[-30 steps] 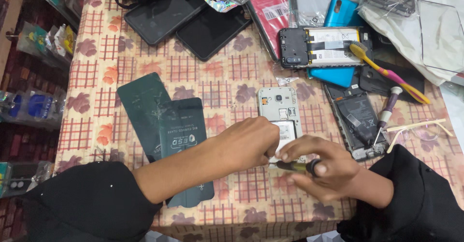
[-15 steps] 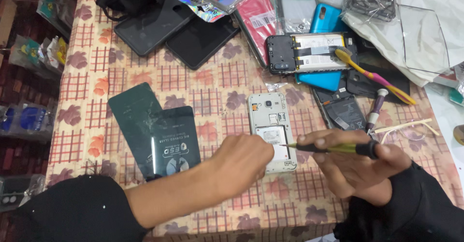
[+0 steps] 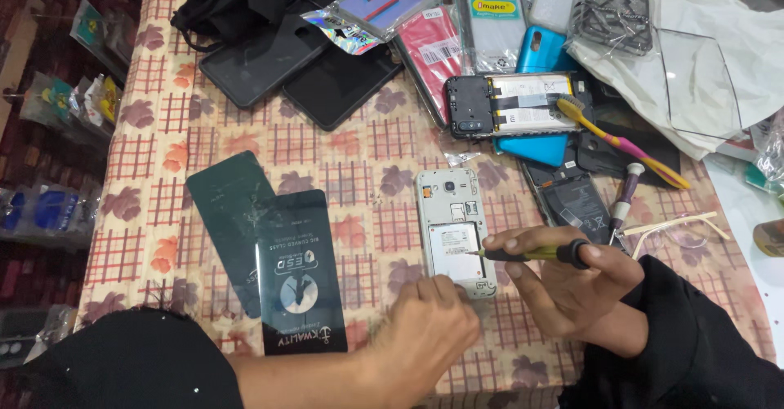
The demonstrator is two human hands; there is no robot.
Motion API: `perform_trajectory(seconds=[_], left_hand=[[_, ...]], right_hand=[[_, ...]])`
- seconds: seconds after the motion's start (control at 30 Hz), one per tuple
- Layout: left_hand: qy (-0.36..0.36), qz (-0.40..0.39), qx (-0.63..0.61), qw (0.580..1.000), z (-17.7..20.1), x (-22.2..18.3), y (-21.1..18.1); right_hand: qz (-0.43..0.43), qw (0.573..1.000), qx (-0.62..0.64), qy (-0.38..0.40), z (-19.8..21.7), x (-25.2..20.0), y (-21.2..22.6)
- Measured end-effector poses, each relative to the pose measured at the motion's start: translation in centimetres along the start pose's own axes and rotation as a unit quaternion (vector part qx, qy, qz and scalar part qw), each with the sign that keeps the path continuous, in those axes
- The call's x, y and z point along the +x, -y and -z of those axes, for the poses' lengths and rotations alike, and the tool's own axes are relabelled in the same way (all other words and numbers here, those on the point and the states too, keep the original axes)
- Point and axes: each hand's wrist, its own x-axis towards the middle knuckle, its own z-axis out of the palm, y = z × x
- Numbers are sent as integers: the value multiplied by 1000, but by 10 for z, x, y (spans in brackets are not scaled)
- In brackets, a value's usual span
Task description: The person disassembles a white smartphone by prying open the back cover with a screwdriver, then removes the internal frame and battery. They brush the exposed motherboard and battery area with a small brush, then reposition the frame and back cover without fully reassembling the device.
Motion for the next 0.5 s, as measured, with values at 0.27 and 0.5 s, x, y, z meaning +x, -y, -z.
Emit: perform_trajectory(seconds=[0.27, 0.5], left_hand=[[-175, 40, 166, 970, -10, -5, -12], [-136, -8, 227, 964, -4, -8, -6]], right_hand=[[21, 1000, -7, 11, -2, 5, 0], [23, 1000, -13, 14, -2, 5, -1]])
